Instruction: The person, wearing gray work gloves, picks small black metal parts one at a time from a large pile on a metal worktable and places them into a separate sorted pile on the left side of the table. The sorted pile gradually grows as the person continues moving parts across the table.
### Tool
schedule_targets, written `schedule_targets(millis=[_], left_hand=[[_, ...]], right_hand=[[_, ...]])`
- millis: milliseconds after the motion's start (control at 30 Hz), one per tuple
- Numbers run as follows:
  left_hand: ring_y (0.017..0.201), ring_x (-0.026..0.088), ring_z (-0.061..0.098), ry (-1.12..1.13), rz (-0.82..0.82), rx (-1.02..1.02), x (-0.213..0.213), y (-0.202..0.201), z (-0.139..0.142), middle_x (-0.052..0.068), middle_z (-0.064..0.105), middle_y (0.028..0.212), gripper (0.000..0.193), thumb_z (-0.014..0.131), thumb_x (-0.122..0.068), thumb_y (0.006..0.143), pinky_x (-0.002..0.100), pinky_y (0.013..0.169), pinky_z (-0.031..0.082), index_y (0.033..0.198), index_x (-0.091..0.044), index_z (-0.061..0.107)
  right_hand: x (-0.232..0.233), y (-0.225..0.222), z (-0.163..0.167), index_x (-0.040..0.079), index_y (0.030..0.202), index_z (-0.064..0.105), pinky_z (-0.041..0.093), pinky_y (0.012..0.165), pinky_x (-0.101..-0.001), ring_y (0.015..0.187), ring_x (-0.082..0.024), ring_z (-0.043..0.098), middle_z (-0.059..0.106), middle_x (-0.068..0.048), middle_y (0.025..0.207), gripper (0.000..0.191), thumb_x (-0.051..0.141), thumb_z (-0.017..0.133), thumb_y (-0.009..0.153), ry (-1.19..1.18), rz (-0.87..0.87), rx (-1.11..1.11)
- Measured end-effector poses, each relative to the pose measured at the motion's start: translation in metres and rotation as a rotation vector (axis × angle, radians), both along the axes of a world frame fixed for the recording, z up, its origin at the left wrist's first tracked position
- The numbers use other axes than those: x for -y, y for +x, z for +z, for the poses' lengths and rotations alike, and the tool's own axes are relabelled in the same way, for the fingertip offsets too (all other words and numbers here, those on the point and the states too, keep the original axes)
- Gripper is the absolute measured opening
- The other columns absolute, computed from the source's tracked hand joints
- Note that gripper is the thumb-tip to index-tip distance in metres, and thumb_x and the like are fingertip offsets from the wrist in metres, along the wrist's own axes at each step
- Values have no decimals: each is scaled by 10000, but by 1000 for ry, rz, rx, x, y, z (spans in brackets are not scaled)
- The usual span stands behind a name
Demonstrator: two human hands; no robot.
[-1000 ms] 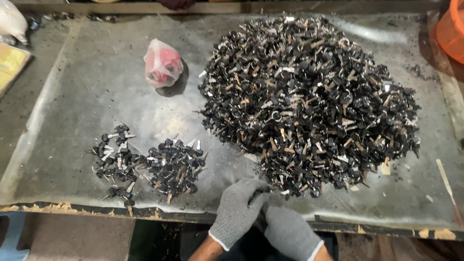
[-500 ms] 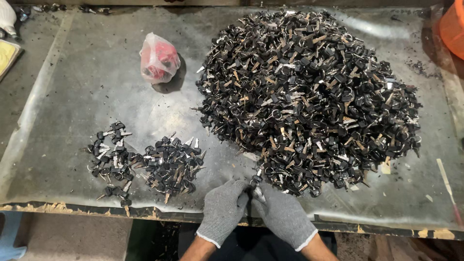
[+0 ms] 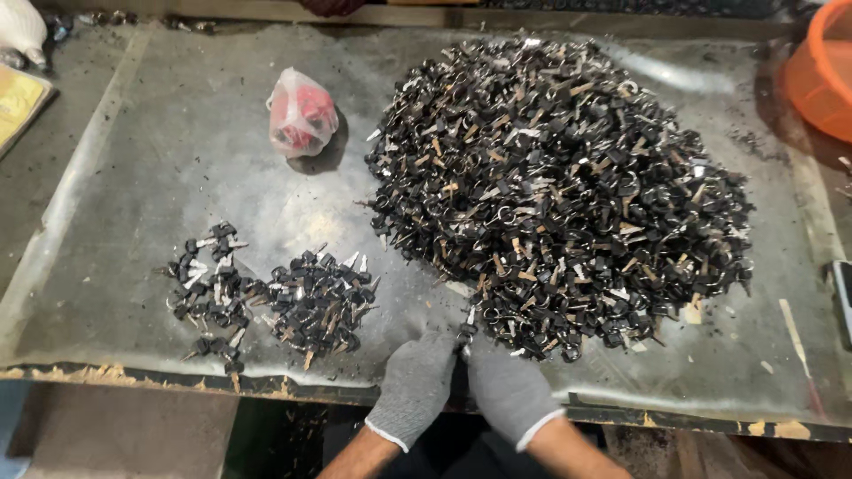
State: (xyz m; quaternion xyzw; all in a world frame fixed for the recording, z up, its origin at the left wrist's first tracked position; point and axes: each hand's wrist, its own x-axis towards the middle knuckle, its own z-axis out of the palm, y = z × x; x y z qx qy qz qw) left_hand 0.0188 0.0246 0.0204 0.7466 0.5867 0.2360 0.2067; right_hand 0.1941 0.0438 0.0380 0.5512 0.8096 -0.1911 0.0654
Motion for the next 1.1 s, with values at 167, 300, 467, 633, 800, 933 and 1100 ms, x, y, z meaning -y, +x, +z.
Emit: schedule_targets(millis=[167,300,467,633,800,933,1100], left_hand=[[763,350,686,-73,64,70,0,-5,4,146,694,893,320,729,-133,819,476,676,539,1129,-86,665],[765,349,678,80,13,41,4,-2,-1,132,701,898,226,707,-85,820,475,684,533,1045,-91,691],[769,343,672,140,-46,52,7,-1,-4,150,689,918,250,660,-33,863,447,692,542,1110,-28,695],[802,324,690,180,-46,101,5,-4,-1,132,709,969,223,676,-51,837,431,698,549,1060,-37,681],[746,309,692,58,32,57,5,-3,5,125,727,975,292,700,-52,771,434,667,550,1061,-81,712],[761,325,681,50,30,25,9,0,9,130,716,994,386,716,-64,769,443,671,541,1153,-78,682],[786,333,679,-56,88,76,4,-4,6,129,708,993,457,713,-76,791,457,691,536,1242,-66,639]], right_hand=[[-7,20,14,55,1197,532,585,611,-435,701,-336,757,762,-174,803,348,338,573,998,-235,-110,-268],[3,1,1,60,1255,508,623,591,-418,719,-313,764,734,-149,927,297,275,490,1051,-174,-133,30],[-1,-7,-9,13,1264,518,639,577,-421,756,-330,764,727,-197,895,320,167,548,985,-53,15,-19],[-4,-2,9,21,1242,537,630,594,-420,751,-302,763,735,-173,904,287,193,533,1012,-113,6,15],[2,-7,21,65,1490,382,605,541,-358,678,-222,751,648,-129,1090,501,273,502,1050,-306,-150,8],[3,-6,19,32,1390,472,599,507,-380,674,-265,751,743,-161,882,441,199,564,992,-129,-112,-7],[10,-1,10,59,1462,454,640,515,-372,697,-272,765,724,-152,930,537,83,572,939,-88,-68,-8]])
